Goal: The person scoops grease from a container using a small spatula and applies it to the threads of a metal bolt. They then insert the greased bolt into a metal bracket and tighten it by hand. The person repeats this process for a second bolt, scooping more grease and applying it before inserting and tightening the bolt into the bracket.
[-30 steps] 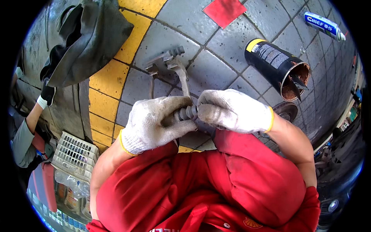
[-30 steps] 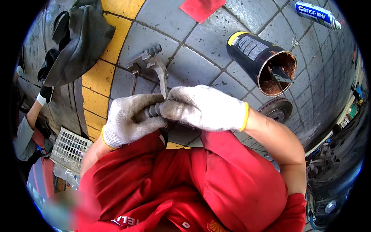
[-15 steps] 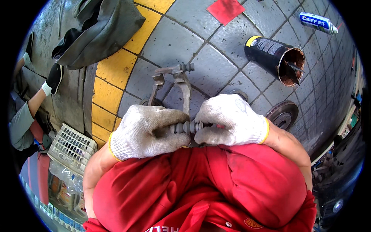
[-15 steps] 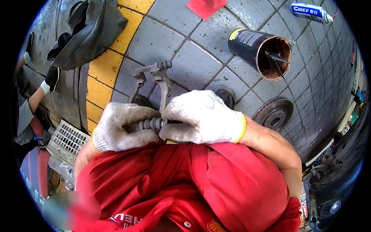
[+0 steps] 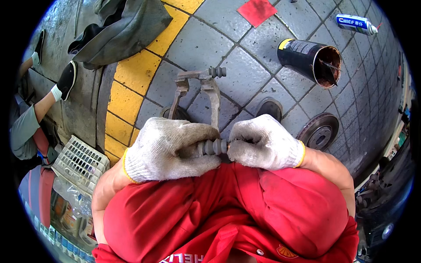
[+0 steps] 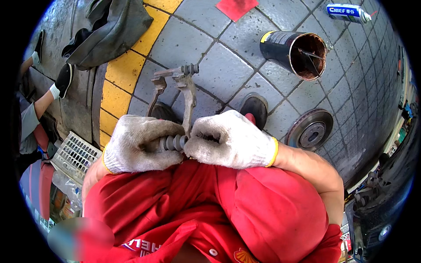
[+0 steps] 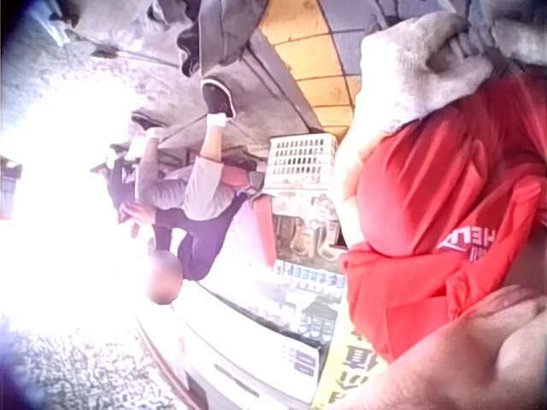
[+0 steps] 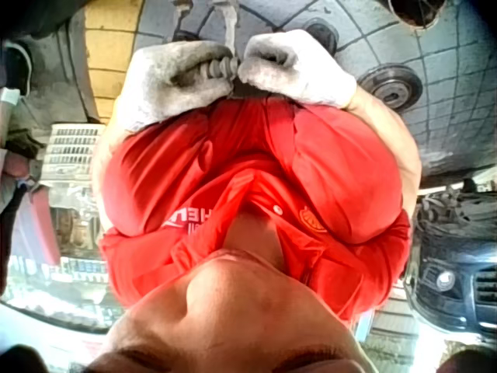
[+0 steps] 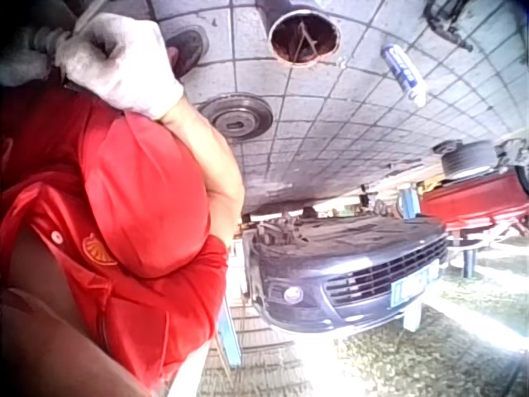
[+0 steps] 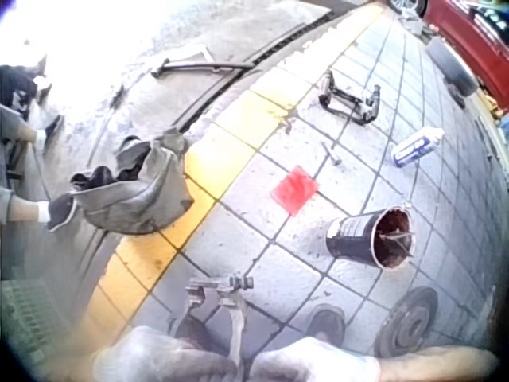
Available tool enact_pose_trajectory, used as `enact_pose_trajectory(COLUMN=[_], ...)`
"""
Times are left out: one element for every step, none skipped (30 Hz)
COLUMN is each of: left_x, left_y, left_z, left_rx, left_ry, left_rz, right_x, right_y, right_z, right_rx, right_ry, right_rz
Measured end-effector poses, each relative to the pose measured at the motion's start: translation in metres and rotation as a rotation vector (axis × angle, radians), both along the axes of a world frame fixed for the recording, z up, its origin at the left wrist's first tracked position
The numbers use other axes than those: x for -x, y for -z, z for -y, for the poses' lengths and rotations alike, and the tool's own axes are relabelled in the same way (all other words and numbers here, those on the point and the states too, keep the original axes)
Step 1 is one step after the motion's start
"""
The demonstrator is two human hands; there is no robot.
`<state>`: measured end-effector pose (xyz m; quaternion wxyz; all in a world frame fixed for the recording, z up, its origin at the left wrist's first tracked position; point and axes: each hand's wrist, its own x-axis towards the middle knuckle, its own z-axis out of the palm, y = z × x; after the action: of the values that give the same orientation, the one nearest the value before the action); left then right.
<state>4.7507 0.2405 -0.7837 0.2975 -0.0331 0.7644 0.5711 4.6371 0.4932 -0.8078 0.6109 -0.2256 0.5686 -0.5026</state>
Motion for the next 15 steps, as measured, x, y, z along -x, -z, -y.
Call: enact_pose_trajectory(left_x=[-0.001,-0.002,-0.004,-0.006,-0.006,-0.006,-0.006,-0.005,-0.005,-0.004,-0.004,-0.005,-0.005,-0.005,-0.005], left_y=[-0.001,-0.001,-0.001,-0.001,-0.001,-0.002,-0.003,-0.003,-0.004,-0.004,-0.004,-0.003,-0.003,-0.001,0.0], left_z=[0.0,0.0,-0.001,-0.001,-0.002,-0.002,-0.002,-0.002,-0.001,-0.002,-0.002,-0.002,-0.002,-0.002,-0.002], left_rx=[-0.004,-0.017,-0.031,-0.044,-0.049,-0.054,-0.062,-0.052,-0.043,-0.032,-0.017,-0.002,0.011,0.04,0.069], left_ry=[0.002,-0.004,-0.01,-0.017,-0.017,-0.017,-0.014,-0.001,0.011,0.025,0.026,0.027,0.029,0.042,0.054], left_rz=[0.003,-0.006,-0.015,-0.022,-0.02,-0.018,-0.018,-0.023,-0.028,-0.032,-0.05,-0.067,-0.086,-0.113,-0.14], right_x=[0.0,-0.001,-0.001,0.0,0.001,0.002,0.003,0.003,0.003,0.003,0.001,-0.002,-0.004,-0.005,-0.007], right_y=[0.0,0.001,0.001,0.001,0.0,-0.001,-0.001,-0.001,-0.002,-0.002,-0.003,-0.003,-0.004,-0.004,-0.005], right_z=[-0.001,-0.002,-0.003,-0.002,-0.001,-0.001,0.0,-0.001,-0.001,-0.002,-0.003,-0.005,-0.007,-0.007,-0.006], right_rx=[0.026,0.053,0.079,0.119,0.16,0.202,0.25,0.247,0.244,0.241,0.164,0.089,0.012,-0.011,-0.034], right_ry=[-0.035,-0.069,-0.103,-0.094,-0.085,-0.075,-0.056,-0.053,-0.051,-0.046,-0.06,-0.073,-0.085,-0.037,0.01], right_rz=[-0.092,-0.185,-0.278,-0.345,-0.412,-0.479,-0.533,-0.524,-0.515,-0.506,-0.425,-0.345,-0.265,-0.183,-0.102])
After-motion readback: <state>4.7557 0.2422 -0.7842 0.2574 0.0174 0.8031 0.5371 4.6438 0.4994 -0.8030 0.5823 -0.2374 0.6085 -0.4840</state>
